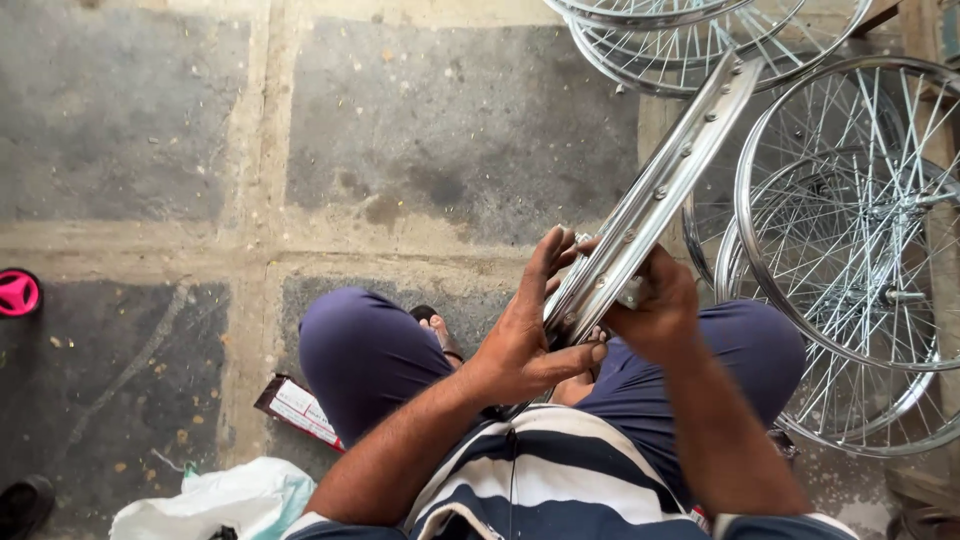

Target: The person sits on the ground and uses a small wrench to tighten the nuts on the rim of a bicycle wheel. They rotate the wheel to access different sections and continue tightening the fasteners along the rim.

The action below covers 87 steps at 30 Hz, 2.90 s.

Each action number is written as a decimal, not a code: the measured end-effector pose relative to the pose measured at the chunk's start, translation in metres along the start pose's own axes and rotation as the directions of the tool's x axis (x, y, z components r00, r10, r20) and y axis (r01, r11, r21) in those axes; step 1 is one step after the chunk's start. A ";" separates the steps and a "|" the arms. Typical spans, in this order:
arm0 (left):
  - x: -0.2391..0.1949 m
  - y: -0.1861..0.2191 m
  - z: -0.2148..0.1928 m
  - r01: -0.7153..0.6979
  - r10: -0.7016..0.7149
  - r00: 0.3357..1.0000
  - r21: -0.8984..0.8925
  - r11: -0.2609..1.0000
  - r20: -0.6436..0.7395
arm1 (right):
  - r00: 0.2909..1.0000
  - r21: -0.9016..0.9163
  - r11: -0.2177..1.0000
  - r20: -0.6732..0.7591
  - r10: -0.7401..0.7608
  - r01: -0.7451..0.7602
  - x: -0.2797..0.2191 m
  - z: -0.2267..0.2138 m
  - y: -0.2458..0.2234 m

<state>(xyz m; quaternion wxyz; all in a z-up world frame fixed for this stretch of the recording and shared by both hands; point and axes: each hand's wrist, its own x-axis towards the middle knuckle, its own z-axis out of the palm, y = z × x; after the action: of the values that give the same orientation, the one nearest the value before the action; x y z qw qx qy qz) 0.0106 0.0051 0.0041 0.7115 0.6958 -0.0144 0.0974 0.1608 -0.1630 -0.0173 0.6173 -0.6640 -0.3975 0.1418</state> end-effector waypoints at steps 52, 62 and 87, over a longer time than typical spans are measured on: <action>-0.008 0.008 -0.007 -0.215 0.230 0.972 0.213 0.953 -0.048 | 0.971 0.629 0.757 -0.012 0.240 -0.179 -0.016 0.010 0.061; -0.009 0.009 0.005 -0.094 0.091 0.994 -0.045 0.995 -0.066 | 0.994 0.700 0.712 -0.018 0.103 -0.061 -0.008 0.034 0.047; -0.010 0.009 0.009 -0.100 0.095 0.995 -0.134 0.986 -0.042 | 0.966 0.451 0.859 0.032 0.255 -0.242 -0.013 0.031 0.029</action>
<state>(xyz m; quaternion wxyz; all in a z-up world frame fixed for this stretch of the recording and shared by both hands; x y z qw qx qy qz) 0.0002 -0.0044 0.0120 0.7516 0.6425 -0.0424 0.1432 0.1412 -0.1480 -0.0550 0.7367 -0.5500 -0.2559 0.2990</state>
